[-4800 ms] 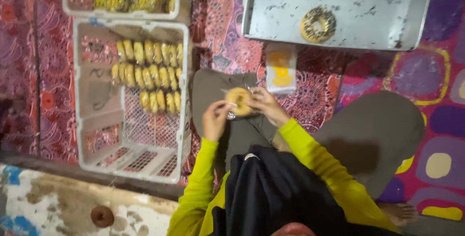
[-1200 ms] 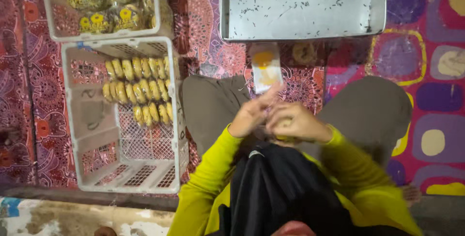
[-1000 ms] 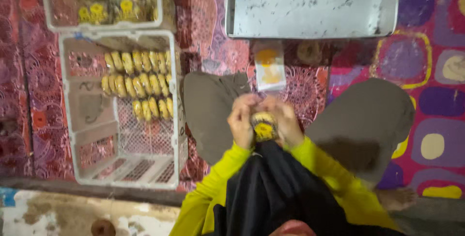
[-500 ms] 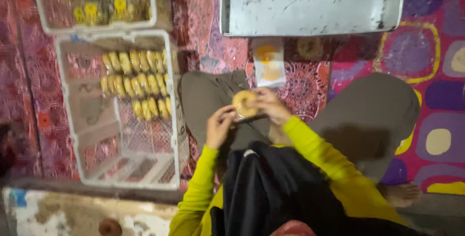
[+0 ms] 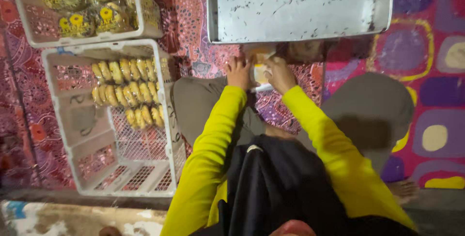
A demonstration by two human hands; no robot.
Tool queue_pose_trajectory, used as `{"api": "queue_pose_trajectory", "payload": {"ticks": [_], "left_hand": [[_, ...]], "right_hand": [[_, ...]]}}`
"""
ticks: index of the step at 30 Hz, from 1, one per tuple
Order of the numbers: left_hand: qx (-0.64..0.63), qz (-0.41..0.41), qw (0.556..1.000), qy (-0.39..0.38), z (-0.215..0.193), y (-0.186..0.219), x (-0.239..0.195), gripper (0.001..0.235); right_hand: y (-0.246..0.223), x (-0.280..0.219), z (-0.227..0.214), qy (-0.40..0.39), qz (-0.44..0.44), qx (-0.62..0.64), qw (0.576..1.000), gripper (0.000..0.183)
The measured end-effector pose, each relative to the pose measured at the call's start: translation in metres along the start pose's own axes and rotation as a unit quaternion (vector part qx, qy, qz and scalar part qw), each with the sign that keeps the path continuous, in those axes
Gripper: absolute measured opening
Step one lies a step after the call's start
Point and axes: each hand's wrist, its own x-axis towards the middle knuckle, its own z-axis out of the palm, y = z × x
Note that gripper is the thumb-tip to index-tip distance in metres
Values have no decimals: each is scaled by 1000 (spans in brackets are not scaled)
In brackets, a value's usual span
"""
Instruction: The person sits on a patterned floor mat and packages donuts one by one. They pick a donut from a metal tray, place it into a small clear plastic bag, and then place the sealed bag into a white plastic crate. The process is repeated for multiple donuts.
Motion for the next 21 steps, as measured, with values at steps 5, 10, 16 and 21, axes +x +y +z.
{"api": "queue_pose_trajectory", "payload": {"ticks": [5, 10, 16, 21], "left_hand": [[59, 33, 995, 76, 18, -3, 10, 118], [22, 14, 1000, 0, 22, -4, 6, 123], [14, 5, 1000, -19, -6, 6, 3, 128], [-138, 33, 982, 121, -52, 17, -22, 139]], "right_hand": [[-8, -1, 16, 23, 3, -119, 993, 64], [-4, -10, 9, 30, -60, -137, 988, 35], [1, 2, 30, -74, -216, -203, 952, 12], [11, 13, 23, -24, -98, -50, 994, 8]]}}
